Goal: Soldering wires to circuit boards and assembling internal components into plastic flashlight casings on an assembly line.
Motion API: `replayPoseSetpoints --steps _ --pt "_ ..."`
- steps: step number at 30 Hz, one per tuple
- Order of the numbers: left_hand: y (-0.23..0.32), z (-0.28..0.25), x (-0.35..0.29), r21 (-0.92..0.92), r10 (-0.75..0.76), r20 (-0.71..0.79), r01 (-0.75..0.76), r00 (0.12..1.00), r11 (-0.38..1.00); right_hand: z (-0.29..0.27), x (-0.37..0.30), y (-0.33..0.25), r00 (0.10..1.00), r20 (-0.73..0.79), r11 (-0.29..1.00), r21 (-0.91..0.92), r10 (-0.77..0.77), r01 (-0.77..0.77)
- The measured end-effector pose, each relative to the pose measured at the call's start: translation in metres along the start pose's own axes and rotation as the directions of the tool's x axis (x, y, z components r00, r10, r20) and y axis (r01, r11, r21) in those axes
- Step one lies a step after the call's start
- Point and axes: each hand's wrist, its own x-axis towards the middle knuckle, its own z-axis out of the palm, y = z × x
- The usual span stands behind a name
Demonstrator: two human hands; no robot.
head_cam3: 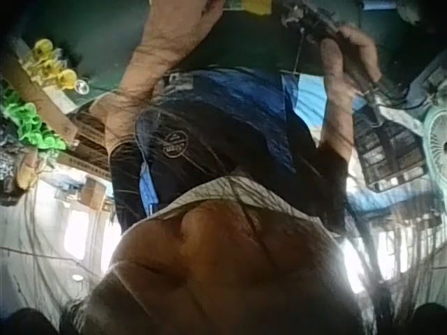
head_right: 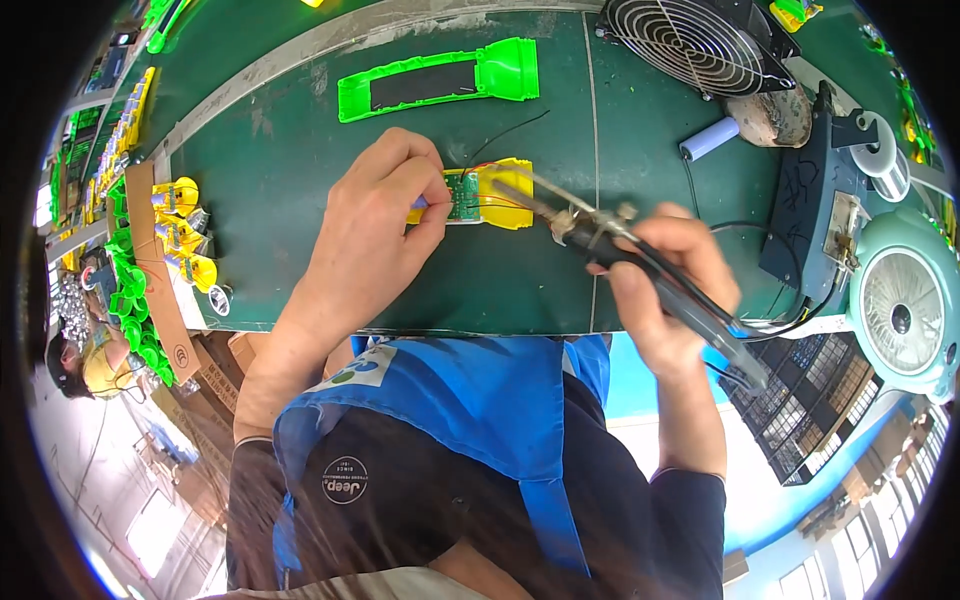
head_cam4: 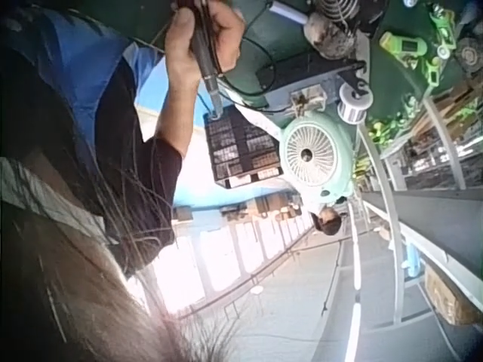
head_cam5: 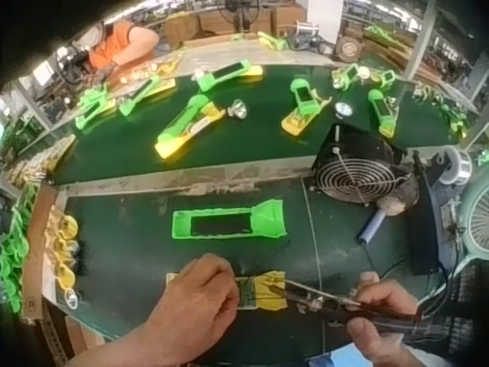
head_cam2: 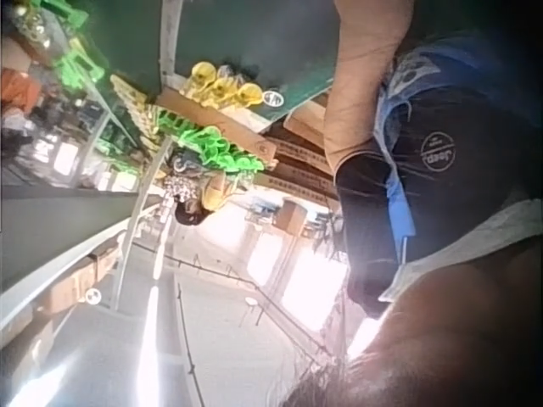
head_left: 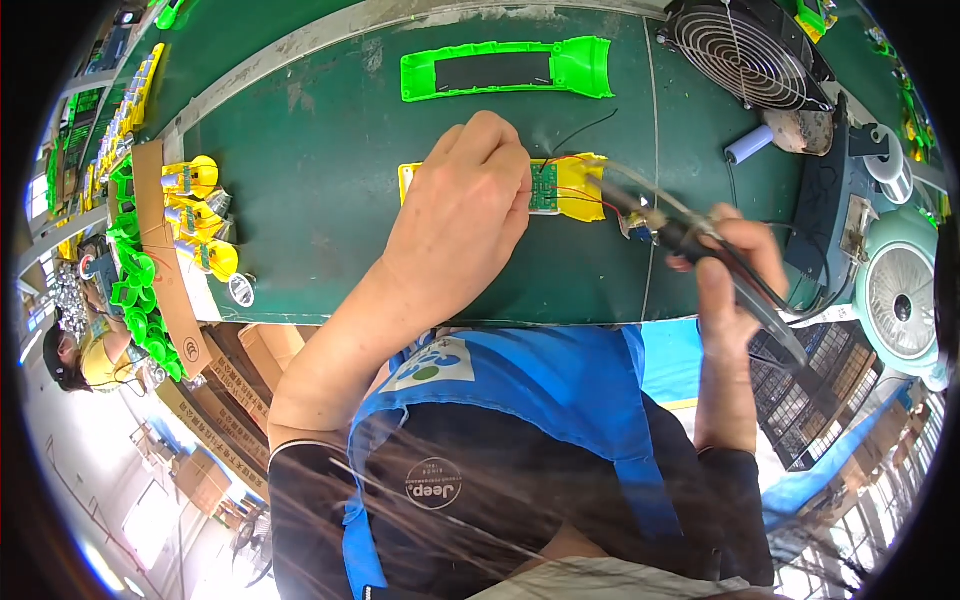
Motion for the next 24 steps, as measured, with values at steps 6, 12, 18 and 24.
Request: replayPoseSetpoints --steps 6,12,18,24 --pt "-0.001 -0.002 0.0 0.006 0.004 0.003 -0.004 1.0 1.0 -0.075 0.008 -0.092 0.778 -0.08 0.507 -0.799 -0.623 0.323" --pt "-0.002 0.0 0.0 0.002 -0.005 0.004 0.005 1.0 1.0 -0.031 0.011 -0.032 0.96 -0.281 0.993 -0.121 -0.017 -0.018" --pt "-0.003 -0.002 0.003 -0.016 0.011 0.02 -0.01 1.0 1.0 0.024 0.029 0.016 0.962 -0.197 0.896 0.435 0.19 -0.088" --pt "-0.001 -0.004 0.001 0.026 0.028 -0.003 -0.028 1.0 0.999 0.042 0.074 0.002 1.0 0.0 0.999 0.034 -0.015 0.015"
